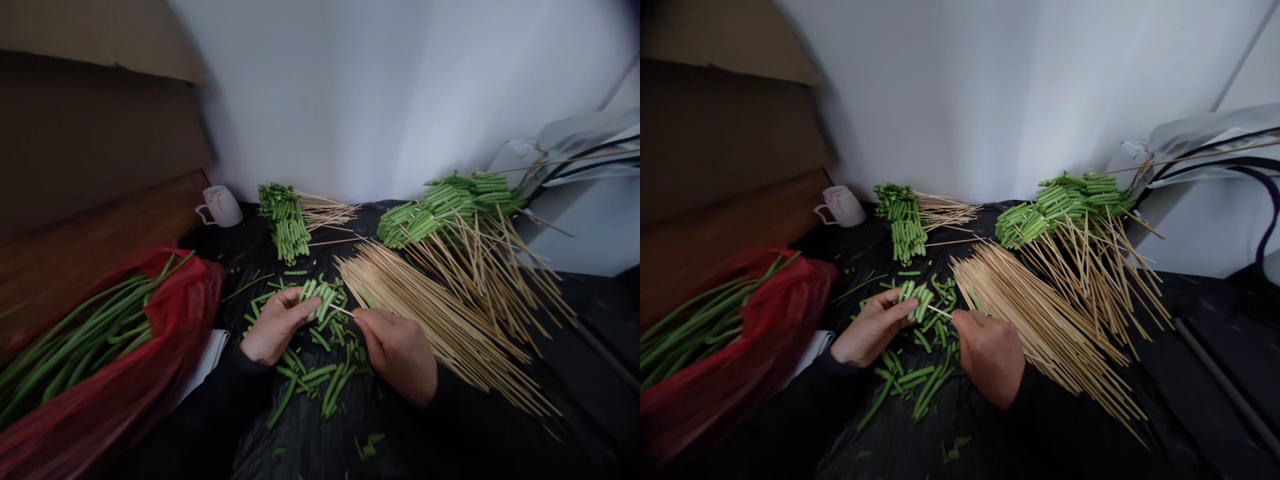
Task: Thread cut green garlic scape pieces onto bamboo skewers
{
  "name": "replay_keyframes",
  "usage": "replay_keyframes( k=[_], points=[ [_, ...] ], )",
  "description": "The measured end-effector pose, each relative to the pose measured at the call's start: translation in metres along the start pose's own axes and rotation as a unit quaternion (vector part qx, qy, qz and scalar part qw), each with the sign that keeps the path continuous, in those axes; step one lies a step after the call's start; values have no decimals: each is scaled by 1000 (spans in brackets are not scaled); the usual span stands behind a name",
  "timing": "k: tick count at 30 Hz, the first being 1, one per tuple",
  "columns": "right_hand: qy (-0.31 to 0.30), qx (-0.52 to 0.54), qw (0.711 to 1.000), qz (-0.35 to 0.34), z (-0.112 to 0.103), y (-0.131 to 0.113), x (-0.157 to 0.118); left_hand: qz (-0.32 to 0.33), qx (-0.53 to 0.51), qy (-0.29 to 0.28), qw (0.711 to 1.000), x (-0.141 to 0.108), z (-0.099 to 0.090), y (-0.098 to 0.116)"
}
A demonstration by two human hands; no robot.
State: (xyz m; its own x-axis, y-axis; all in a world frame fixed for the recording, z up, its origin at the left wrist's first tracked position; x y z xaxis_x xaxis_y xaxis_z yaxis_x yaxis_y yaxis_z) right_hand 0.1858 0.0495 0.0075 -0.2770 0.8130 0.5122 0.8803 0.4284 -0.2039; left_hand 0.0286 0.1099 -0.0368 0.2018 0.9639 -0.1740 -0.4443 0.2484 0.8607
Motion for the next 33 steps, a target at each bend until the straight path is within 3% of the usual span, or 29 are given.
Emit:
replay_keyframes(
  k=[19, 25, 33],
  points=[
    [-14, 23, 1000, 4, 6, -4, -4, -14, -3, -4, 1000, 1, 1, -7],
    [6, 27, 1000, 9, 0, -3, 0, -14, -83, -16, 996, -1, 8, -4],
    [-18, 17, 1000, 7, 8, -5, -4, -42, -159, -45, 985, -5, 19, -12]
  ],
)
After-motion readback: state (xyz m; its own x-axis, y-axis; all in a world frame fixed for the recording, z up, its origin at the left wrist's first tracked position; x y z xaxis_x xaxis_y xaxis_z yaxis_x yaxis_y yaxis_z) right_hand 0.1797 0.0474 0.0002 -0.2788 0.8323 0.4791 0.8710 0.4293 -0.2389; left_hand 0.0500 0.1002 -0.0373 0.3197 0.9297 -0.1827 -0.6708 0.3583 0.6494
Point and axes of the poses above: each hand's wrist, its own x-axis towards the middle knuckle, its own z-axis out of the palm, y = z × x, the point moved 9 cm from there along x, towards the middle knuckle, and after that the axes turned 14 degrees about -x, right-handed, at the moved point
